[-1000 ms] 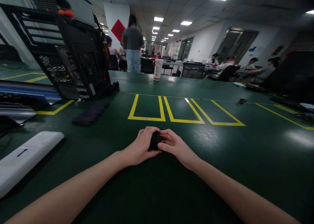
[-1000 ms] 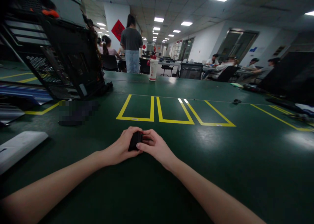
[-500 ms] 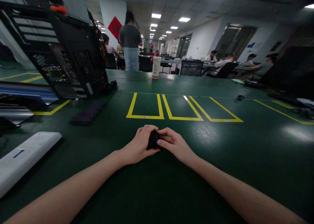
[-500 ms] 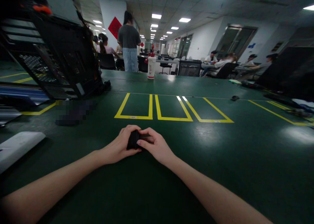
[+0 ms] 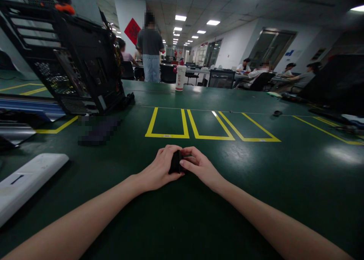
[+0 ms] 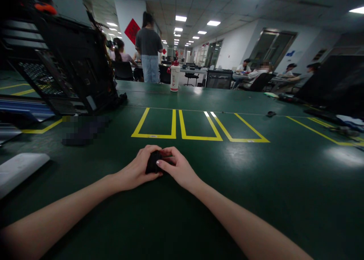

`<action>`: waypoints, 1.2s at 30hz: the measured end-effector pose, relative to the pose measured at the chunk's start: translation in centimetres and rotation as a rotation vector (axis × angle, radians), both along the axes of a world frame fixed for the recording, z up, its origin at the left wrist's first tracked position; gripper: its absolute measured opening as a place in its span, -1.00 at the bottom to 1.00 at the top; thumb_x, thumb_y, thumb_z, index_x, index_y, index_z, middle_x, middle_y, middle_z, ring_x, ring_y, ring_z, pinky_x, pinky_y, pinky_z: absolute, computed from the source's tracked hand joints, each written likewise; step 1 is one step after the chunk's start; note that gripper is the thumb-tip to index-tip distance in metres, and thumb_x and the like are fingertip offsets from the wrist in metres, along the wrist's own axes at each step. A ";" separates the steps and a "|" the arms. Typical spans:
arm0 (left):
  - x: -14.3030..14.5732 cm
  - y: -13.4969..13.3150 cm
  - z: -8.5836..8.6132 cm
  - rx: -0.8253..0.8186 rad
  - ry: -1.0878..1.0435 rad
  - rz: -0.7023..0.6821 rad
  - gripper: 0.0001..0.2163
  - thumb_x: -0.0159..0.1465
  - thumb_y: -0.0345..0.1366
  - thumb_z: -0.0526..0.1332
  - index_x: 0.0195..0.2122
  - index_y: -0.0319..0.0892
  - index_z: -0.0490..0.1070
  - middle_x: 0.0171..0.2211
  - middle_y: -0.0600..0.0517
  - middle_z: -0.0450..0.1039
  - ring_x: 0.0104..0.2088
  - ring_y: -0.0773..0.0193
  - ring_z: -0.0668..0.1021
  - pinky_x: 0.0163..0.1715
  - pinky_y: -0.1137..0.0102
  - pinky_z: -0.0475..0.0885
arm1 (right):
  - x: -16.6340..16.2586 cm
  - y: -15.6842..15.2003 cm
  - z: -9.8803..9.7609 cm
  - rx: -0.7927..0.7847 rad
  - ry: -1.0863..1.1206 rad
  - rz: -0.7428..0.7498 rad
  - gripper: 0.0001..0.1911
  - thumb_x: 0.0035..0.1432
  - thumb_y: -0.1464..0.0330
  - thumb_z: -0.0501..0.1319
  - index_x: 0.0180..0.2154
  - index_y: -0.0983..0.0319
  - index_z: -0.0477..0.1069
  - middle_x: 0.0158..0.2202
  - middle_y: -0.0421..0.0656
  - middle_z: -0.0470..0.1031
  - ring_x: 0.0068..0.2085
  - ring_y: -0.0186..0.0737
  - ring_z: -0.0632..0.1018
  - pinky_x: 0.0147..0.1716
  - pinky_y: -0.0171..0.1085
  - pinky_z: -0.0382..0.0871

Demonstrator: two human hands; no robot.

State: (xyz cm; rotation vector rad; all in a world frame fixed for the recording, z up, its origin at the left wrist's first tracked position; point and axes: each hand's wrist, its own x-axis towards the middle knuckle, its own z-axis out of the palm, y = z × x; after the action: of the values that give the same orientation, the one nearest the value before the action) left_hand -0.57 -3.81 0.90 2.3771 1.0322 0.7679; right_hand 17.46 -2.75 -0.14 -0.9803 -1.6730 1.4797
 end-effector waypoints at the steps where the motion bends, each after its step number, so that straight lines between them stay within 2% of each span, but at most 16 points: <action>1: 0.0 0.0 -0.1 0.002 -0.005 0.004 -0.50 0.11 -0.32 0.21 0.03 -0.05 -0.01 -0.06 -0.07 0.17 -0.06 0.07 0.32 -0.11 0.09 0.29 | 0.0 0.0 0.0 0.004 -0.006 -0.002 -0.73 0.06 0.31 0.15 -0.15 0.18 0.24 -0.11 -0.14 0.31 -0.09 -0.20 0.41 -0.14 -0.13 0.37; 8: -0.1 -0.2 0.3 -0.030 0.020 -0.015 -0.51 0.13 -0.33 0.19 0.03 -0.06 -0.01 -0.04 -0.08 0.15 -0.04 0.07 0.30 -0.08 0.10 0.27 | 0.2 -0.4 0.4 0.012 0.015 0.057 -0.76 0.03 0.37 0.18 -0.21 0.18 0.25 -0.16 -0.18 0.34 -0.09 -0.21 0.41 -0.11 -0.13 0.34; 16: 0.0 0.0 -0.2 0.032 0.017 0.001 -0.49 0.10 -0.32 0.22 0.03 -0.10 -0.01 -0.05 -0.08 0.17 -0.04 0.08 0.31 -0.07 0.12 0.27 | -0.3 -0.4 -0.1 0.067 0.025 -0.007 -0.85 0.09 0.32 0.12 -0.25 0.17 0.24 -0.25 -0.21 0.32 -0.23 -0.29 0.44 -0.28 -0.25 0.39; 22: 0.1 -0.2 0.2 0.020 0.037 -0.021 -0.52 0.14 -0.35 0.19 0.03 -0.11 -0.01 -0.05 -0.09 0.16 -0.03 0.10 0.30 -0.04 0.12 0.25 | -0.2 -0.4 -0.1 0.020 -0.022 -0.012 -0.74 0.09 0.31 0.11 -0.14 0.17 0.21 -0.14 -0.14 0.29 -0.17 -0.23 0.43 -0.24 -0.18 0.40; 26: 0.0 -0.3 0.4 -0.015 0.027 -0.006 -0.52 0.14 -0.33 0.18 0.03 -0.08 -0.02 -0.05 -0.08 0.16 -0.05 0.08 0.30 -0.07 0.09 0.26 | -0.1 -0.7 0.1 0.043 0.001 0.037 -0.80 0.09 0.34 0.11 -0.19 0.17 0.22 -0.16 -0.17 0.31 -0.12 -0.22 0.41 -0.22 -0.18 0.40; 29: 0.0 -0.2 0.3 -0.028 0.029 0.001 -0.52 0.13 -0.34 0.18 0.03 -0.07 -0.02 -0.05 -0.09 0.15 -0.05 0.08 0.30 -0.08 0.10 0.27 | 0.0 -0.8 0.1 0.075 0.035 0.059 -0.76 0.05 0.40 0.15 -0.19 0.14 0.21 -0.14 -0.19 0.27 -0.03 -0.20 0.37 -0.19 -0.20 0.40; 36: 0.1 -0.1 0.2 0.006 0.015 -0.009 -0.50 0.12 -0.33 0.20 0.03 -0.06 -0.01 -0.05 -0.08 0.18 -0.05 0.06 0.32 -0.09 0.08 0.27 | 0.0 -0.6 0.0 0.059 0.008 0.021 -0.84 0.10 0.31 0.10 -0.24 0.16 0.21 -0.19 -0.18 0.30 -0.17 -0.24 0.44 -0.26 -0.20 0.41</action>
State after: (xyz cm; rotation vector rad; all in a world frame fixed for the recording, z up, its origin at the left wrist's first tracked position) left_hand -0.52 -3.96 1.14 2.3946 1.0263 0.7521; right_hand 17.45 -3.39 -0.16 -0.9264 -1.7158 1.4375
